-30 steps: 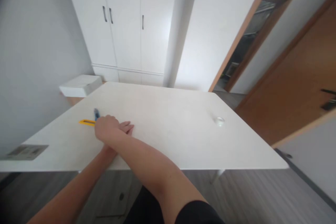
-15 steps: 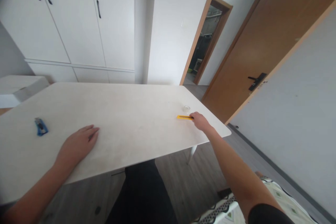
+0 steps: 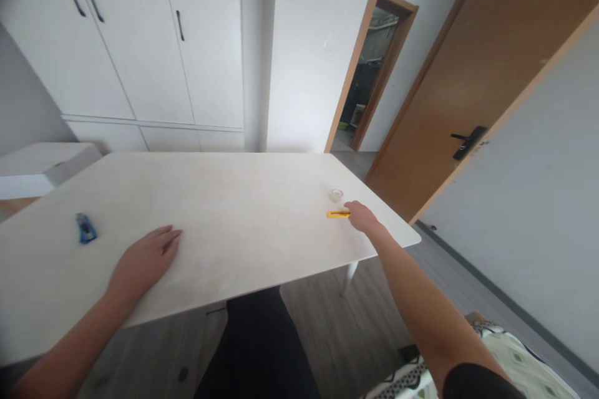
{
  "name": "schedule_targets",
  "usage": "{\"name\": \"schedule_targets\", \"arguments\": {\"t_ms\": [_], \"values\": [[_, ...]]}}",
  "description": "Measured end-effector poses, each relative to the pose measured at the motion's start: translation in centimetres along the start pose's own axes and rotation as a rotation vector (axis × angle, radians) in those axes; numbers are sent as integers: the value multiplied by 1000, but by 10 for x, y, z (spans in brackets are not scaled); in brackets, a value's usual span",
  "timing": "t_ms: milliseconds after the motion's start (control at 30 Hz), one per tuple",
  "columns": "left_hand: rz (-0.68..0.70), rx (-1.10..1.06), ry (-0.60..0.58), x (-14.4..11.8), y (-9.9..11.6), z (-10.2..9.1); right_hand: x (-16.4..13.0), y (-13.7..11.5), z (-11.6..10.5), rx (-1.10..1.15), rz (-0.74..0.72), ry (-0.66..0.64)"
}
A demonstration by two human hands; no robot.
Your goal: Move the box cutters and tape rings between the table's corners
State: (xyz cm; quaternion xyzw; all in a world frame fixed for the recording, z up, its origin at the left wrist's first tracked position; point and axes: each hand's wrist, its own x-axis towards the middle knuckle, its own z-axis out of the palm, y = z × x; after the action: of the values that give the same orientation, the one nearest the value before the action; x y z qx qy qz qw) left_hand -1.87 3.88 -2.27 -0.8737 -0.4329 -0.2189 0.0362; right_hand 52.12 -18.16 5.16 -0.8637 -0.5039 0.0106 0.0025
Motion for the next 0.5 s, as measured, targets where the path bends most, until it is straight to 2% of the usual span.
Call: {"name": "schedule_targets", "arguments": {"t_ms": [100, 200, 300, 500], "values": [[-23, 12, -10, -1, 9, -9, -1, -47, -3, 28, -116, -4], [-51, 5, -38, -2, 16, -17, 3, -121, -4, 114, -330, -35], [-85, -19, -51, -1, 18, -19, 4, -213, -6, 205, -522, -53], [-104, -124, -12, -3, 15, -14, 0, -414, -10, 284, -817, -109]]}}
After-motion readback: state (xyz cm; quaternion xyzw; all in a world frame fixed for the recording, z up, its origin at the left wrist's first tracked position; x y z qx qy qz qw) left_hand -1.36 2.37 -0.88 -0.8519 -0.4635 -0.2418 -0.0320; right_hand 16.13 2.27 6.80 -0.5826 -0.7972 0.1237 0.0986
